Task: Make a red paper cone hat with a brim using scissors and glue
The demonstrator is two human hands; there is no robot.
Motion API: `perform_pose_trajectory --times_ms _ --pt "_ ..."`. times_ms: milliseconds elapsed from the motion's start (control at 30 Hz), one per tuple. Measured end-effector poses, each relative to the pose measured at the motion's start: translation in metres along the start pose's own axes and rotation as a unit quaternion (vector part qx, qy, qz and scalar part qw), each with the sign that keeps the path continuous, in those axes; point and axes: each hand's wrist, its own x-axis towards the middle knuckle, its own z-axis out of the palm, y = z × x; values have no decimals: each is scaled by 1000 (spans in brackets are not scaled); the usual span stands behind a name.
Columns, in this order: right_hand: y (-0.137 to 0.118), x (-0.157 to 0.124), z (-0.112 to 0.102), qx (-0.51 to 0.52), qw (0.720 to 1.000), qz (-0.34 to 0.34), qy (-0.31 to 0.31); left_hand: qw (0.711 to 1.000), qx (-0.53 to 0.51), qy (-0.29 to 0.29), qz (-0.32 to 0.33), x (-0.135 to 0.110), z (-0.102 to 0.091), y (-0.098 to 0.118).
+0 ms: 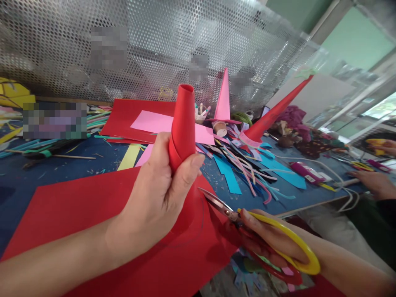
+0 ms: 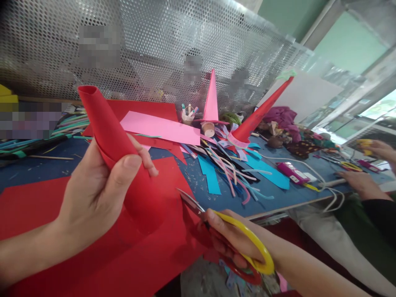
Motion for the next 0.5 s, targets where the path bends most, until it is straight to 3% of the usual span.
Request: perform_pose_trajectory --times_ms 200,500 --pt "-14 2 -5 6 1000 8 1 1000 20 -8 8 1 -1 2" --pt "-20 4 13 9 1000 -26 14 999 26 -13 15 0 -1 3"
